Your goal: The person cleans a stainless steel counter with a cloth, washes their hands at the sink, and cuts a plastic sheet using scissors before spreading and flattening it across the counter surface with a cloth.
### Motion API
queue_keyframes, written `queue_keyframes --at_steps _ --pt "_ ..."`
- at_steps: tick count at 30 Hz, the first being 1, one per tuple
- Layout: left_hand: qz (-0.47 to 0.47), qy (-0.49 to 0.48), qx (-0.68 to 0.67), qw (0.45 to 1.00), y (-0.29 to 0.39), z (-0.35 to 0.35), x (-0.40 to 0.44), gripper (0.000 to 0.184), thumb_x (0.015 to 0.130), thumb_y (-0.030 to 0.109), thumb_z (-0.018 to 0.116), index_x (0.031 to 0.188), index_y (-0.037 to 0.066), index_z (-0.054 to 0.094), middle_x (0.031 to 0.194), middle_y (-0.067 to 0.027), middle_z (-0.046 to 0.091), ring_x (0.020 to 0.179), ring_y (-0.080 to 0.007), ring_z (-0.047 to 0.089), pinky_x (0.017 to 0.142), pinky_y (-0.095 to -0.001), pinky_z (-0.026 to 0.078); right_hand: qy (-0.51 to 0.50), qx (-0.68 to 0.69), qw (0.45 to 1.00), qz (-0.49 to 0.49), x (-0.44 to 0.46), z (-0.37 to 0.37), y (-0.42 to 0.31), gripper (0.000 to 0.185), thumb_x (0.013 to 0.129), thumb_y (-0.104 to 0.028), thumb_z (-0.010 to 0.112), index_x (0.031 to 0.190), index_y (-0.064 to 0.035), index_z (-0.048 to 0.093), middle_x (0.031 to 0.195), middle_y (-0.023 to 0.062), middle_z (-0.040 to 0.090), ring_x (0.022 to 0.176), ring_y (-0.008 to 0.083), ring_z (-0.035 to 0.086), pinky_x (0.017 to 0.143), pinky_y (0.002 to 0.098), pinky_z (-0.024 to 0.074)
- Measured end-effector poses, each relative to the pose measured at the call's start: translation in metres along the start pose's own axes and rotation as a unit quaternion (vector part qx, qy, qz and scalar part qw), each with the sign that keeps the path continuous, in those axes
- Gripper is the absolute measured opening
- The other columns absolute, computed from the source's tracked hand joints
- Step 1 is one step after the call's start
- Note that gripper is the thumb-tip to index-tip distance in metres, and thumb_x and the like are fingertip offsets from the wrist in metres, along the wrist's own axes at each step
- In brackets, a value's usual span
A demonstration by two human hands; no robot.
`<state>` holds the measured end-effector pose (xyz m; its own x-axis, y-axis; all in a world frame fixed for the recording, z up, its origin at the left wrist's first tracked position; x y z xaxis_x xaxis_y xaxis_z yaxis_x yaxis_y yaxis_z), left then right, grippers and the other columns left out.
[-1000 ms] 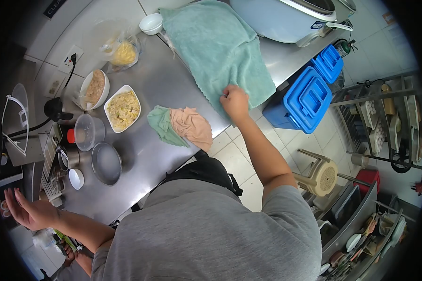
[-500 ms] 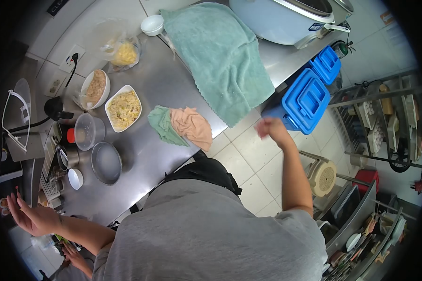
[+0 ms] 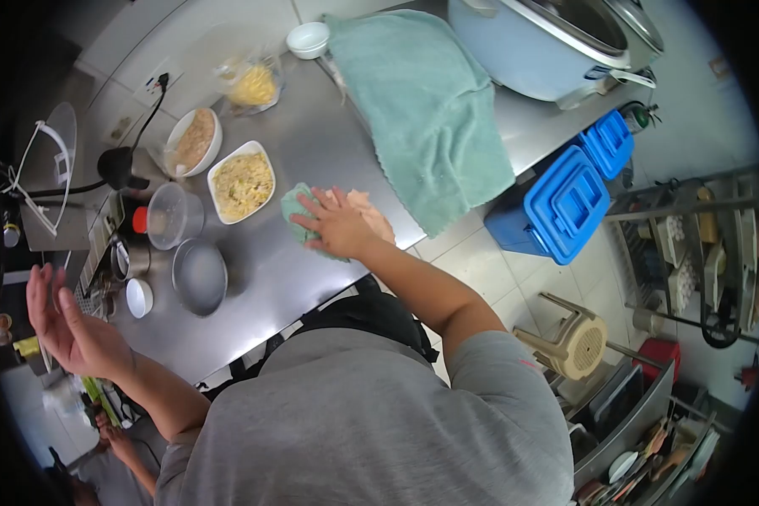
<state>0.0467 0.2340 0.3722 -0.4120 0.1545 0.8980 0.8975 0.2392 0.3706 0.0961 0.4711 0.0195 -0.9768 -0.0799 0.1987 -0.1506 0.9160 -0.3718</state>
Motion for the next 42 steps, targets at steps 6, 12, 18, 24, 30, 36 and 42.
queue_keyframes --at_steps 6,12,18,24,30,36,42 --pt "-0.104 -0.052 -0.001 0.993 -0.032 -0.028 -0.025 0.025 0.088 -0.006 0.046 0.112 -0.005 0.052 0.115 -0.0204 0.056 0.100 -0.0257 0.058 0.087 -0.0351 0.047 0.079 -0.087 0.977 0.181 0.051 0.006 0.107 0.050 0.093 -0.038 0.040 0.139 -0.0178 0.036 0.147 0.0172 0.023 0.136 0.0349 0.020 0.110 0.0485 0.0172" --pt "-0.382 -0.180 0.139 0.896 -0.119 -0.018 -0.127 0.021 0.086 0.009 0.059 0.105 0.000 0.060 0.098 -0.0103 0.063 0.087 -0.0140 0.058 0.077 -0.0255 0.045 0.138 -0.138 0.956 0.221 0.109 0.010 0.155 0.054 0.092 -0.038 0.042 0.139 -0.0118 0.035 0.146 0.0178 0.026 0.134 0.0347 0.023 0.108 0.0484 0.0201" --pt "-0.462 -0.225 0.283 0.810 -0.245 -0.091 -0.266 0.034 0.087 0.018 0.058 0.115 0.000 0.056 0.091 -0.0110 0.062 0.073 -0.0169 0.058 0.061 -0.0285 0.047 0.119 -0.084 0.981 0.126 0.052 0.010 0.069 0.050 0.085 -0.024 0.053 0.132 -0.0086 0.043 0.142 0.0191 0.032 0.130 0.0372 0.029 0.107 0.0496 0.0207" --pt "-0.661 -0.188 0.008 0.726 -0.280 -0.074 -0.318 0.036 0.087 0.014 0.056 0.121 0.000 0.052 0.087 -0.0092 0.061 0.063 -0.0131 0.056 0.054 -0.0254 0.046 -0.029 -0.006 0.999 -0.018 0.009 0.067 -0.094 0.053 0.080 -0.015 0.055 0.132 -0.0087 0.043 0.141 0.0173 0.033 0.131 0.0370 0.029 0.109 0.0480 0.0213" --pt "-0.682 -0.210 -0.073 0.696 -0.293 -0.070 -0.309 0.036 0.087 0.014 0.057 0.120 0.000 0.050 0.091 -0.0100 0.058 0.066 -0.0158 0.059 0.057 -0.0266 0.050 -0.104 0.039 0.989 -0.094 0.021 0.085 -0.165 0.048 0.085 -0.018 0.049 0.132 -0.0132 0.043 0.144 0.0128 0.031 0.134 0.0337 0.026 0.109 0.0510 0.0178" --pt "-0.696 -0.130 -0.132 0.694 -0.353 -0.032 -0.253 0.033 0.087 0.014 0.058 0.114 -0.002 0.050 0.103 -0.0124 0.055 0.080 -0.0214 0.062 0.068 -0.0327 0.054 0.064 -0.059 0.980 0.180 0.017 0.053 -0.105 0.050 0.082 -0.016 0.056 0.131 -0.0172 0.046 0.142 0.0132 0.033 0.132 0.0352 0.028 0.107 0.0541 0.0204" --pt "-0.657 -0.174 -0.280 0.678 -0.359 0.015 -0.228 0.021 0.083 0.007 0.057 0.099 -0.005 0.049 0.102 -0.0156 0.055 0.085 -0.0259 0.063 0.077 -0.0351 0.056 0.070 -0.058 0.976 0.197 0.013 0.052 -0.104 0.051 0.081 -0.015 0.058 0.130 -0.0199 0.047 0.143 0.0105 0.034 0.132 0.0326 0.029 0.108 0.0502 0.0208"
Point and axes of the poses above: each hand's wrist, its own x-axis towards the middle knuckle, its own z-axis out of the palm, y = z × x, the point moved 9 cm from there along x, towards the middle knuckle
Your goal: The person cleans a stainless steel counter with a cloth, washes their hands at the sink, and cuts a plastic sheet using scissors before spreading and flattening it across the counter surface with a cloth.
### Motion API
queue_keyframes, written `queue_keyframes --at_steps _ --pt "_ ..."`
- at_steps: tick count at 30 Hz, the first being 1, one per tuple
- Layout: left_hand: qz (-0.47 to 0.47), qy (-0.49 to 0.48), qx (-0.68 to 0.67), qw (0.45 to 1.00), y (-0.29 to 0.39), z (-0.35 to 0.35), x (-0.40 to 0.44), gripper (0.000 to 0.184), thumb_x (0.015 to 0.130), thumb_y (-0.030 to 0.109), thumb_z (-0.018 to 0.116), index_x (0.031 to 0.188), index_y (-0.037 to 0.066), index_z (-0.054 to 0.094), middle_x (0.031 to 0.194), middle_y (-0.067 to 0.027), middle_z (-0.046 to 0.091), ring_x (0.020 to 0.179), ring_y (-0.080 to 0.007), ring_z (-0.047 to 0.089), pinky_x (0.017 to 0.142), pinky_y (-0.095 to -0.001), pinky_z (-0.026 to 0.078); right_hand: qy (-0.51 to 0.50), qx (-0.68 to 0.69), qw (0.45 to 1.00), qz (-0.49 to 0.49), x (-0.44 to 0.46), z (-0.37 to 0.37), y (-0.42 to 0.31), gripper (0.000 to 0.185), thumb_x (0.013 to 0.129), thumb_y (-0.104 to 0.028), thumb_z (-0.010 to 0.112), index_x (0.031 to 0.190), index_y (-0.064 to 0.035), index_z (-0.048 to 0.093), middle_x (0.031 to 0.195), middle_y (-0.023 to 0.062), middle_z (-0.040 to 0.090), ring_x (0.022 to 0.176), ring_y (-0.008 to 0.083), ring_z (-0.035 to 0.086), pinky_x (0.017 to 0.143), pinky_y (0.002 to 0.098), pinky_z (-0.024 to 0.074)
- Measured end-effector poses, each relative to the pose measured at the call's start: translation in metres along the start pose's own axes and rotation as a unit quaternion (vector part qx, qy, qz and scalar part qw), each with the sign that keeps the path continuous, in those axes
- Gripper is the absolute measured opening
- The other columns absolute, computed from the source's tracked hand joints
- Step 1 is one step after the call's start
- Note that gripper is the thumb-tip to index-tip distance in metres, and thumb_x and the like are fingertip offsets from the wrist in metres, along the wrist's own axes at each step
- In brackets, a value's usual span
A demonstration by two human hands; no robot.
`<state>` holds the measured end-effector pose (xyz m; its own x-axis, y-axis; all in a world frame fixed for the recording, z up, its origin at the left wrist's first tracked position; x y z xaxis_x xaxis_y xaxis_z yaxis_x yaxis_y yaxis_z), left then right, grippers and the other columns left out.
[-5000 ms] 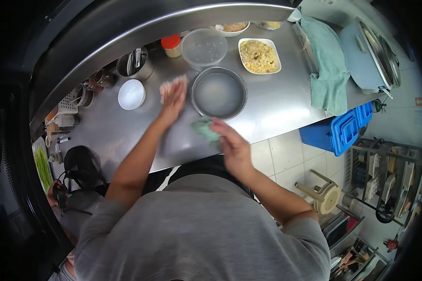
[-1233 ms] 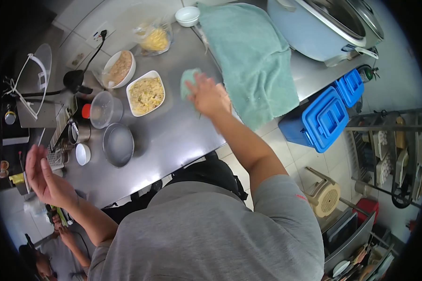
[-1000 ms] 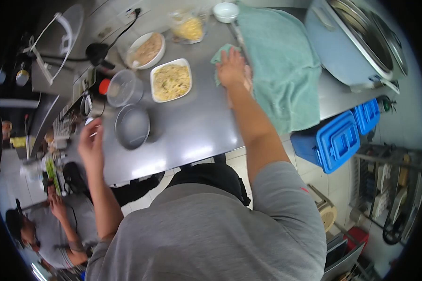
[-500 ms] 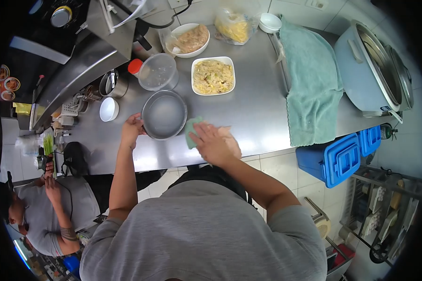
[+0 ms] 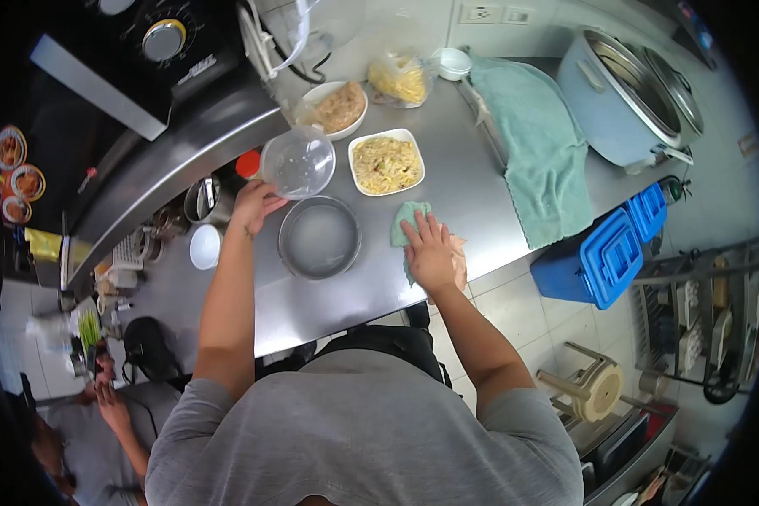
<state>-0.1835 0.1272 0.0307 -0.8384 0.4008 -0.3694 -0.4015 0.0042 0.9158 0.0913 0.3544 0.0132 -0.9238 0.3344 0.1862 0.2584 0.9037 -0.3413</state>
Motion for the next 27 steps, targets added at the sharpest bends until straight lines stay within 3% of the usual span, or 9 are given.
queue_keyframes --at_steps 6,12,15,18,20,23,24,27 --pt "0.070 -0.066 -0.007 0.995 0.053 0.048 0.012 0.020 0.086 0.006 0.052 0.101 -0.006 0.050 0.103 -0.0156 0.059 0.091 -0.0283 0.062 0.084 -0.0356 0.053 0.012 0.005 1.000 0.010 -0.001 -0.004 -0.001 0.050 0.080 -0.015 0.058 0.129 -0.0202 0.048 0.142 0.0100 0.035 0.132 0.0314 0.030 0.108 0.0500 0.0218" --pt "0.016 -0.115 -0.168 0.979 0.057 0.081 0.049 0.021 0.086 0.009 0.053 0.100 -0.007 0.052 0.104 -0.0168 0.057 0.094 -0.0315 0.061 0.083 -0.0331 0.054 0.062 -0.010 0.996 0.060 -0.010 -0.007 -0.001 0.049 0.079 -0.013 0.058 0.127 -0.0148 0.049 0.140 0.0141 0.037 0.129 0.0361 0.032 0.107 0.0511 0.0230" --pt "0.013 -0.066 -0.052 0.996 0.056 0.049 -0.010 0.022 0.085 0.010 0.055 0.101 -0.004 0.052 0.102 -0.0143 0.058 0.093 -0.0282 0.061 0.081 -0.0325 0.054 0.004 0.008 1.000 -0.026 -0.037 0.006 -0.019 0.047 0.077 -0.009 0.055 0.124 -0.0110 0.050 0.137 0.0160 0.039 0.128 0.0380 0.033 0.104 0.0519 0.0268" --pt "0.025 0.048 -0.010 0.998 0.033 -0.035 -0.070 0.020 0.083 0.010 0.056 0.099 -0.001 0.054 0.096 -0.0096 0.058 0.086 -0.0194 0.062 0.074 -0.0327 0.056 -0.022 0.062 0.990 -0.121 -0.074 0.018 -0.041 0.051 0.070 0.000 0.054 0.120 -0.0088 0.053 0.134 0.0167 0.042 0.126 0.0379 0.036 0.104 0.0486 0.0297" --pt "0.034 0.094 -0.055 0.993 0.009 -0.092 -0.103 0.016 0.082 0.010 0.055 0.095 0.000 0.054 0.094 -0.0104 0.057 0.078 -0.0213 0.061 0.073 -0.0352 0.056 -0.074 0.069 0.979 -0.174 -0.085 0.012 -0.058 0.050 0.067 0.003 0.055 0.116 -0.0075 0.055 0.132 0.0176 0.045 0.122 0.0375 0.041 0.102 0.0448 0.0334" --pt "0.023 0.176 -0.008 0.984 -0.010 -0.150 -0.138 0.023 0.081 0.009 0.056 0.099 -0.004 0.049 0.094 -0.0128 0.055 0.075 -0.0260 0.060 0.071 -0.0365 0.057 -0.082 0.180 0.978 -0.072 -0.067 -0.017 -0.043 0.050 0.067 0.004 0.055 0.116 -0.0075 0.055 0.129 0.0179 0.047 0.117 0.0377 0.045 0.099 0.0433 0.0372" --pt "0.022 0.198 -0.009 0.980 -0.009 -0.159 -0.144 0.024 0.080 0.009 0.057 0.099 -0.004 0.049 0.095 -0.0132 0.055 0.076 -0.0268 0.061 0.072 -0.0364 0.057 -0.001 0.165 0.985 -0.056 -0.054 -0.030 -0.028 0.051 0.068 0.001 0.056 0.118 -0.0089 0.055 0.127 0.0182 0.049 0.111 0.0382 0.049 0.096 0.0421 0.0399" --pt "0.035 0.224 -0.052 0.972 -0.004 -0.163 -0.141 0.025 0.079 0.009 0.058 0.098 -0.005 0.048 0.095 -0.0135 0.055 0.077 -0.0280 0.062 0.073 -0.0362 0.057 0.033 0.057 0.997 0.048 -0.021 -0.062 -0.010 0.045 0.074 -0.011 0.062 0.119 -0.0107 0.054 0.127 0.0178 0.049 0.120 0.0394 0.041 0.102 0.0456 0.0319"
Point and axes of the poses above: each hand's wrist, its own x-axis towards the middle knuckle, its own z-axis out of the palm, y = z × x, the point moved 9 cm from there along x, towards the middle knuckle
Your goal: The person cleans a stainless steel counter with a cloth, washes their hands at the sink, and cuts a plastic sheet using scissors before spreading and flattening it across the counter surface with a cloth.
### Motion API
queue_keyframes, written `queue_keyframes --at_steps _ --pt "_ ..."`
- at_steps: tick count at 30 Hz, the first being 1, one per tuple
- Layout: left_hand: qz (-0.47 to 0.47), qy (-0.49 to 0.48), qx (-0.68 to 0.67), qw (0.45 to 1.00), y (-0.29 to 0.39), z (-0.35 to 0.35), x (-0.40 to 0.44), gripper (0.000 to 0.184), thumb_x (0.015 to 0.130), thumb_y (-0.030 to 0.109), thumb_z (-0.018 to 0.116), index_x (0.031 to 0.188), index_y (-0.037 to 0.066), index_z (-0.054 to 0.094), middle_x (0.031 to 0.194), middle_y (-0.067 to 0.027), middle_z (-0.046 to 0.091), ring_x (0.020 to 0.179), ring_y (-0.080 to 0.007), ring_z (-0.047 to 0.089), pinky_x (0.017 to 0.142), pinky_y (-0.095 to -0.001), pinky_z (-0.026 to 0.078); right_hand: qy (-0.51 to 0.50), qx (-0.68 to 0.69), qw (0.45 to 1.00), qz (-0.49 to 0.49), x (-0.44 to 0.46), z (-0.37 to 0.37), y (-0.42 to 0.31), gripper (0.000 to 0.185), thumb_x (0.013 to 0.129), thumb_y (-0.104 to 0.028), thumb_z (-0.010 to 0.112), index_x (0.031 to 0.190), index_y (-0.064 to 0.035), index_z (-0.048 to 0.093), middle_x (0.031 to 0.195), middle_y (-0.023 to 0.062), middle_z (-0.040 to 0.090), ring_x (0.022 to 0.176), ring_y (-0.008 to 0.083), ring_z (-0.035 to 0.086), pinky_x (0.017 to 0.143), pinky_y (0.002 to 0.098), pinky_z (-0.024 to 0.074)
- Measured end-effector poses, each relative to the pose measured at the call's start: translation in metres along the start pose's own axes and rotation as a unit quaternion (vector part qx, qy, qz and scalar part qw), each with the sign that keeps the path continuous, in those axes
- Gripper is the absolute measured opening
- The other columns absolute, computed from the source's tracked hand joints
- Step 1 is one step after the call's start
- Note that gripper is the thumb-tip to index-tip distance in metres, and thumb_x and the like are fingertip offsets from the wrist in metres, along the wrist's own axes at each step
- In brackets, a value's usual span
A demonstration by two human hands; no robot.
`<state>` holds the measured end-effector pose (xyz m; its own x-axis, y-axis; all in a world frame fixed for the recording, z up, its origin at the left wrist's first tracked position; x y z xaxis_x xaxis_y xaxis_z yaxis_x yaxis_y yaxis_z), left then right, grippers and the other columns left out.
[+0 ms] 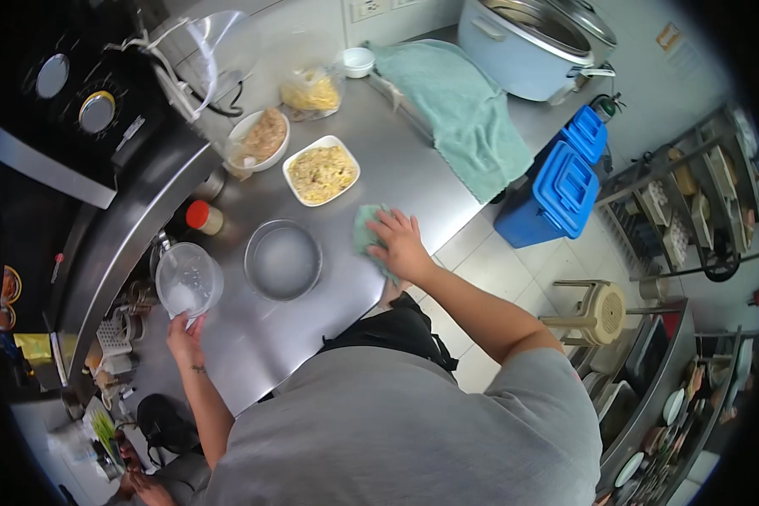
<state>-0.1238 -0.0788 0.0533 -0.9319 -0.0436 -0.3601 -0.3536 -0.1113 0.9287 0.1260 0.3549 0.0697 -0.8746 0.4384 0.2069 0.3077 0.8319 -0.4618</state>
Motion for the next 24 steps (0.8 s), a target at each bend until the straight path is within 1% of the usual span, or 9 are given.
queue_keyframes --at_steps 3,7,10,11,14,17,21,22,24 --pt "-0.011 -0.047 0.002 0.999 -0.001 0.036 0.016 0.027 0.079 0.009 0.058 0.099 -0.006 0.049 0.095 -0.0150 0.055 0.078 -0.0297 0.062 0.074 -0.0371 0.058 0.047 0.025 0.996 0.068 0.029 -0.011 0.041 0.044 0.076 -0.014 0.064 0.119 -0.0084 0.055 0.127 0.0168 0.050 0.125 0.0373 0.037 0.104 0.0431 0.0290" --pt "-0.048 -0.052 0.011 0.997 -0.031 0.059 0.067 0.027 0.080 0.011 0.058 0.099 -0.006 0.050 0.096 -0.0164 0.055 0.084 -0.0321 0.062 0.073 -0.0388 0.058 0.140 0.070 0.984 0.090 0.065 -0.042 0.111 0.046 0.073 -0.013 0.066 0.117 -0.0060 0.055 0.124 0.0172 0.052 0.121 0.0360 0.041 0.102 0.0414 0.0322" --pt "-0.076 -0.077 0.033 0.994 -0.040 0.083 0.068 0.029 0.080 0.014 0.058 0.100 -0.006 0.052 0.095 -0.0163 0.055 0.080 -0.0306 0.060 0.073 -0.0408 0.058 0.185 0.071 0.974 0.109 0.075 -0.070 0.183 0.045 0.072 -0.012 0.067 0.115 -0.0048 0.056 0.121 0.0172 0.054 0.117 0.0356 0.045 0.100 0.0400 0.0343" --pt "-0.089 -0.033 0.061 0.994 -0.050 0.071 0.079 0.033 0.081 0.015 0.060 0.106 -0.005 0.053 0.093 -0.0139 0.056 0.075 -0.0248 0.057 0.065 -0.0374 0.056 0.197 0.063 0.971 0.118 0.077 -0.081 0.211 0.045 0.072 -0.011 0.067 0.115 -0.0045 0.056 0.120 0.0171 0.054 0.115 0.0355 0.046 0.100 0.0395 0.0351" --pt "0.017 0.173 0.295 0.940 0.003 0.079 0.023 0.028 0.085 0.017 0.058 0.109 0.002 0.054 0.099 -0.0109 0.059 0.078 -0.0206 0.056 0.067 -0.0338 0.048 0.228 0.079 0.957 0.159 0.078 -0.115 0.304 0.047 0.071 -0.011 0.067 0.115 -0.0030 0.056 0.120 0.0194 0.054 0.114 0.0364 0.047 0.099 0.0396 0.0356" --pt "0.282 0.246 0.336 0.864 0.043 0.134 -0.050 0.028 0.085 0.012 0.058 0.111 0.002 0.054 0.096 -0.0077 0.057 0.078 -0.0157 0.054 0.065 -0.0288 0.045 0.275 0.057 0.930 0.237 0.081 -0.158 0.381 0.048 0.072 -0.013 0.067 0.116 0.0013 0.054 0.117 0.0216 0.055 0.112 0.0369 0.049 0.098 0.0394 0.0368" --pt "0.384 0.018 0.280 0.880 0.020 0.303 -0.131 0.020 0.084 0.003 0.058 0.105 0.004 0.058 0.099 -0.0058 0.058 0.085 -0.0146 0.055 0.073 -0.0274 0.046 0.313 0.051 0.913 0.258 0.111 -0.162 0.474 0.049 0.075 -0.018 0.068 0.116 0.0034 0.053 0.115 0.0220 0.057 0.110 0.0368 0.051 0.097 0.0402 0.0376" --pt "0.377 -0.045 0.295 0.877 0.004 0.347 -0.141 0.020 0.084 0.003 0.058 0.105 0.005 0.058 0.100 -0.0062 0.058 0.087 -0.0146 0.056 0.074 -0.0275 0.046 0.327 0.064 0.906 0.261 0.119 -0.161 0.489 0.049 0.076 -0.020 0.068 0.117 0.0035 0.053 0.114 0.0218 0.058 0.109 0.0370 0.052 0.096 0.0405 0.0381" --pt "0.317 -0.185 0.260 0.893 -0.041 0.424 -0.150 0.020 0.084 0.004 0.058 0.104 0.006 0.058 0.102 -0.0063 0.059 0.090 -0.0148 0.057 0.074 -0.0278 0.048 0.233 0.105 0.896 0.362 0.135 -0.149 0.509 0.048 0.078 -0.023 0.067 0.115 0.0039 0.054 0.110 0.0205 0.060 0.103 0.0334 0.056 0.093 0.0377 0.0405"
Point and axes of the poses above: each hand's wrist, its own x-axis towards the middle knuckle, its own z-axis out of the palm, y = z × x, the point moved 9 cm from there along x, towards the middle knuckle
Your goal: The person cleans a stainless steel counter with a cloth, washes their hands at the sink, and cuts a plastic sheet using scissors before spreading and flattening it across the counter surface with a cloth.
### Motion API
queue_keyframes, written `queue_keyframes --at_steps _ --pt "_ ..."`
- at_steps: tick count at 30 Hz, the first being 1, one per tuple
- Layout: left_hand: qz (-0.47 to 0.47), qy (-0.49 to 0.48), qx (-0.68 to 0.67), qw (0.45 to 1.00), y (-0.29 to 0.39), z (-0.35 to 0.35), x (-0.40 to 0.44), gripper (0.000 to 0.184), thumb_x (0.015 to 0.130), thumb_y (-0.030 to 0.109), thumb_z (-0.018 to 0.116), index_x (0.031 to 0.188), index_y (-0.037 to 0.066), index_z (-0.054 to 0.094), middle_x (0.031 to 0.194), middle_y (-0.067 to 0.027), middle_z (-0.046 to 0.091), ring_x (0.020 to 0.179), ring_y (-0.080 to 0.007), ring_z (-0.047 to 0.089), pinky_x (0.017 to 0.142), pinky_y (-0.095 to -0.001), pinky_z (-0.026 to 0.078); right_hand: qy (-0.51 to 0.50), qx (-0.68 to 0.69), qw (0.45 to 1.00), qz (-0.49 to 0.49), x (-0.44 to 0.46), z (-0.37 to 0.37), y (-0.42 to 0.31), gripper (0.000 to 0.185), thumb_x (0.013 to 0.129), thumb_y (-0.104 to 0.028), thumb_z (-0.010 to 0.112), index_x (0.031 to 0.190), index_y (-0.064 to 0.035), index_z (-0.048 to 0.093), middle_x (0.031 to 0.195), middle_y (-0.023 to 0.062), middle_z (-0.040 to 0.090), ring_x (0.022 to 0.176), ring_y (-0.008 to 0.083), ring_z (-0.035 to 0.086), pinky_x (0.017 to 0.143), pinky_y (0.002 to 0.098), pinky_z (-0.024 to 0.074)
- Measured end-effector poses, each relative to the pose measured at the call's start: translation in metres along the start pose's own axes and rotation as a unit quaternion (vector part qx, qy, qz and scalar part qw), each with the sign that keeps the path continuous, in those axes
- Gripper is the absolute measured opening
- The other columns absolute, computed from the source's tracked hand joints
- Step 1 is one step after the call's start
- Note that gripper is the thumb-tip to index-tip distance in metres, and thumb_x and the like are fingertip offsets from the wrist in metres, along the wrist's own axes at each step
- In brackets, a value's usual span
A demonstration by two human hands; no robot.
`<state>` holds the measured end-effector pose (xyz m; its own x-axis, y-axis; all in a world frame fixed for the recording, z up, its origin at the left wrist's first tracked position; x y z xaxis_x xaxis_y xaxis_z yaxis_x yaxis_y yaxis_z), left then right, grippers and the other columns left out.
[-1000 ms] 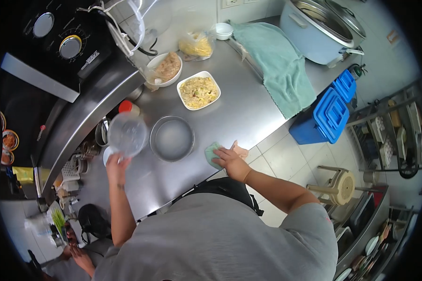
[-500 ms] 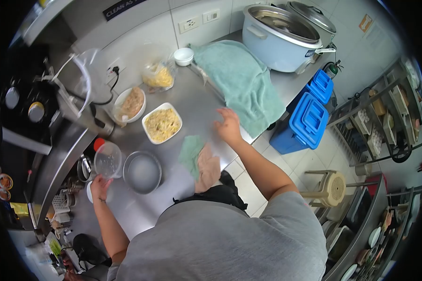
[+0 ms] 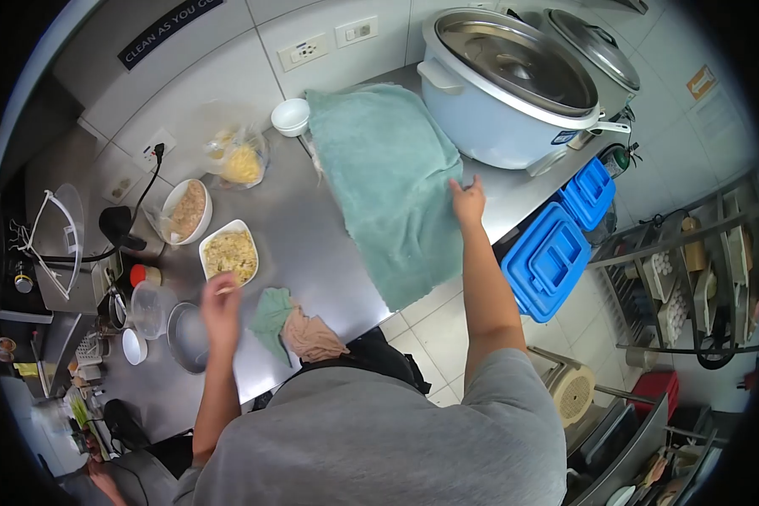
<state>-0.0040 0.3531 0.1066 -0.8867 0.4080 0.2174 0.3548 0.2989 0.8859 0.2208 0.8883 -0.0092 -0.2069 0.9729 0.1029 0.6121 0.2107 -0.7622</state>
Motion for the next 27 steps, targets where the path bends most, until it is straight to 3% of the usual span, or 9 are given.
queue_keyframes --at_steps 4,9,11,14,15,18,21,25,27 --pt "-0.128 -0.213 -0.098 0.964 -0.021 0.160 0.019 0.037 0.083 0.014 0.062 0.117 0.006 0.051 0.113 -0.0099 0.056 0.093 -0.0157 0.055 0.076 -0.0287 0.046 -0.161 0.093 0.974 0.129 0.005 -0.003 -0.010 0.042 0.083 -0.029 0.064 0.108 0.0042 0.059 0.096 0.0128 0.064 0.086 0.0216 0.058 0.082 0.0301 0.0439" --pt "-0.358 -0.294 -0.271 0.844 -0.014 0.260 0.011 0.065 0.084 0.036 0.062 0.134 0.004 0.035 0.128 -0.0122 0.047 0.116 -0.0214 0.045 0.093 -0.0386 0.040 -0.121 0.364 0.921 0.067 -0.030 -0.055 -0.097 0.029 0.090 -0.028 0.058 0.094 0.0004 0.062 0.085 0.0017 0.060 0.078 0.0106 0.050 0.074 0.0256 0.0426" --pt "-0.392 -0.297 -0.258 0.831 -0.013 0.271 0.010 0.071 0.084 0.043 0.061 0.136 0.005 0.031 0.130 -0.0129 0.045 0.120 -0.0229 0.042 0.096 -0.0408 0.038 -0.233 0.456 0.859 -0.004 -0.069 -0.056 -0.135 0.022 0.090 -0.023 0.057 0.096 -0.0019 0.062 0.088 0.0029 0.062 0.084 0.0111 0.053 0.076 0.0258 0.0430" --pt "-0.419 -0.201 -0.447 0.764 0.036 0.237 0.003 0.074 0.083 0.049 0.059 0.135 0.003 0.034 0.129 -0.0138 0.046 0.121 -0.0244 0.042 0.098 -0.0432 0.036 -0.503 0.282 0.801 -0.162 -0.222 -0.090 -0.191 0.013 0.089 -0.016 0.059 0.094 -0.0046 0.060 0.085 0.0012 0.060 0.080 0.0119 0.054 0.074 0.0277 0.0441" --pt "-0.392 -0.309 -0.573 0.650 0.076 0.228 -0.005 0.080 0.081 0.043 0.066 0.135 -0.003 0.030 0.128 -0.0147 0.048 0.117 -0.0250 0.047 0.093 -0.0391 0.041 -0.598 0.212 0.734 -0.243 -0.267 -0.102 -0.206 0.011 0.088 -0.018 0.061 0.088 -0.0063 0.060 0.079 -0.0011 0.058 0.073 0.0105 0.053 0.070 0.0276 0.0446" --pt "-0.312 -0.339 -0.405 0.790 0.117 0.181 -0.037 0.065 0.081 0.036 0.069 0.124 -0.006 0.044 0.116 -0.0130 0.057 0.105 -0.0229 0.056 0.088 -0.0381 0.046 -0.716 0.062 0.661 -0.216 -0.296 -0.136 -0.188 0.017 0.084 -0.013 0.065 0.099 -0.0060 0.063 0.092 0.0039 0.063 0.090 0.0138 0.058 0.078 0.0298 0.0458" --pt "-0.227 -0.409 -0.257 0.846 0.149 0.165 -0.062 0.049 0.079 0.027 0.072 0.114 -0.003 0.055 0.104 -0.0096 0.063 0.094 -0.0220 0.061 0.082 -0.0360 0.048 -0.411 0.209 0.855 -0.237 -0.214 -0.169 -0.186 0.040 0.075 -0.007 0.072 0.112 -0.0040 0.059 0.093 0.0060 0.064 0.091 0.0164 0.059 0.079 0.0285 0.0466" --pt "-0.004 -0.526 -0.135 0.840 0.207 0.168 -0.064 0.043 0.077 0.025 0.074 0.110 0.002 0.059 0.099 -0.0077 0.065 0.093 -0.0208 0.061 0.082 -0.0345 0.048 -0.620 0.185 0.741 -0.179 -0.252 -0.130 -0.203 0.039 0.075 -0.003 0.069 0.113 -0.0038 0.058 0.107 0.0076 0.061 0.096 0.0144 0.057 0.082 0.0287 0.0469" --pt "0.077 -0.482 -0.100 0.867 0.242 0.162 -0.044 0.048 0.076 0.024 0.075 0.115 0.005 0.056 0.105 -0.0088 0.063 0.097 -0.0196 0.059 0.084 -0.0337 0.047 -0.530 0.253 0.789 -0.180 -0.187 -0.145 -0.210 0.032 0.081 -0.005 0.062 0.113 -0.0027 0.058 0.109 0.0096 0.060 0.100 0.0141 0.055 0.086 0.0298 0.0458"
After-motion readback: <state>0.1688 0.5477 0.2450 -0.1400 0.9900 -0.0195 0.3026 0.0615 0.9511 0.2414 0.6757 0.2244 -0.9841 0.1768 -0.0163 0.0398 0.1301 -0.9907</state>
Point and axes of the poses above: each hand's wrist, its own x-axis towards the middle knuckle, its own z-axis out of the palm, y = z × x, the point moved 9 cm from there along x, towards the middle knuckle
